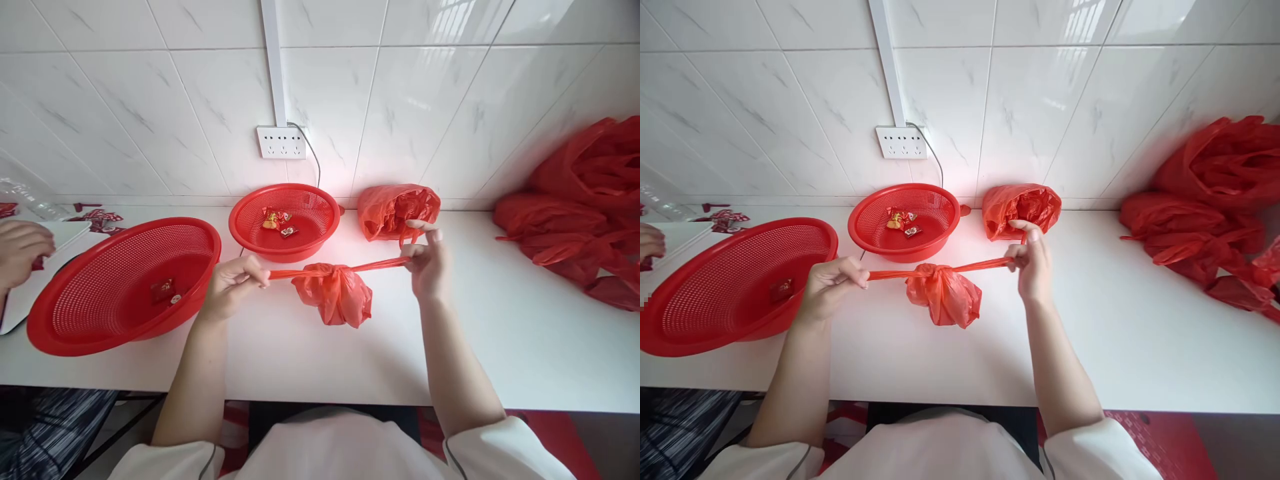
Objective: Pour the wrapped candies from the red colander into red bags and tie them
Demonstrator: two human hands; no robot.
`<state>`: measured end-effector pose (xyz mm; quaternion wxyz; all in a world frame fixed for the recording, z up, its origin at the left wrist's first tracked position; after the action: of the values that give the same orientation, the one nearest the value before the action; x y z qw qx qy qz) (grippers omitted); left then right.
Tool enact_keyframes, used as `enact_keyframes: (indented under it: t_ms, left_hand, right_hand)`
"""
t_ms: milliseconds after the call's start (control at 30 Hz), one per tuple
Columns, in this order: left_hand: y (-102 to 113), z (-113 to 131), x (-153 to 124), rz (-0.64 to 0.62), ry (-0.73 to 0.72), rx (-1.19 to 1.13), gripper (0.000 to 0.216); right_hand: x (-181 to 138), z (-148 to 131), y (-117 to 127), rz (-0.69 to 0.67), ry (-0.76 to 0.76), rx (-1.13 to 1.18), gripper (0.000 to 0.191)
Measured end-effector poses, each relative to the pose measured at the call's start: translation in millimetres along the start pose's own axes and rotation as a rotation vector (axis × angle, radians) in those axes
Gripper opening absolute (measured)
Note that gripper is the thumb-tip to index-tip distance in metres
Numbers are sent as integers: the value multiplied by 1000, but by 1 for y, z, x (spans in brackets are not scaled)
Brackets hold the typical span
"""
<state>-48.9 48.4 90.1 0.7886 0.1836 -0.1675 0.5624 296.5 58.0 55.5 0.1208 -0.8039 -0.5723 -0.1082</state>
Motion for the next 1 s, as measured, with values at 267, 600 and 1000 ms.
enact_keyframes:
  t_ms: [267,600,1000]
  left_hand:
    - [13,-36,-8,166,99,14,9]
    - [-43,-142,-17,-225,381,266,92]
    - [-100,-136,-15,-308,287,398,38]
  right_hand:
    - [6,21,34,156,26,-155,30]
    - [-42,106,-24,-420,-185,-646,55]
    - [-89,95,-97,-779,192,-697,74]
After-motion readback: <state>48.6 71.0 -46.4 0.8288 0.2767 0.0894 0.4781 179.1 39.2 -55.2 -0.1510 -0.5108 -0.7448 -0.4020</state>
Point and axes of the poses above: each hand's wrist, its own x-axis towards the middle knuckle, its own y-axis out of the back of the hand, z = x × y, the point moved 10 cm from there along x, towards the middle knuckle, and after that the axes turned 10 degrees about -x, right-handed, at the moved point
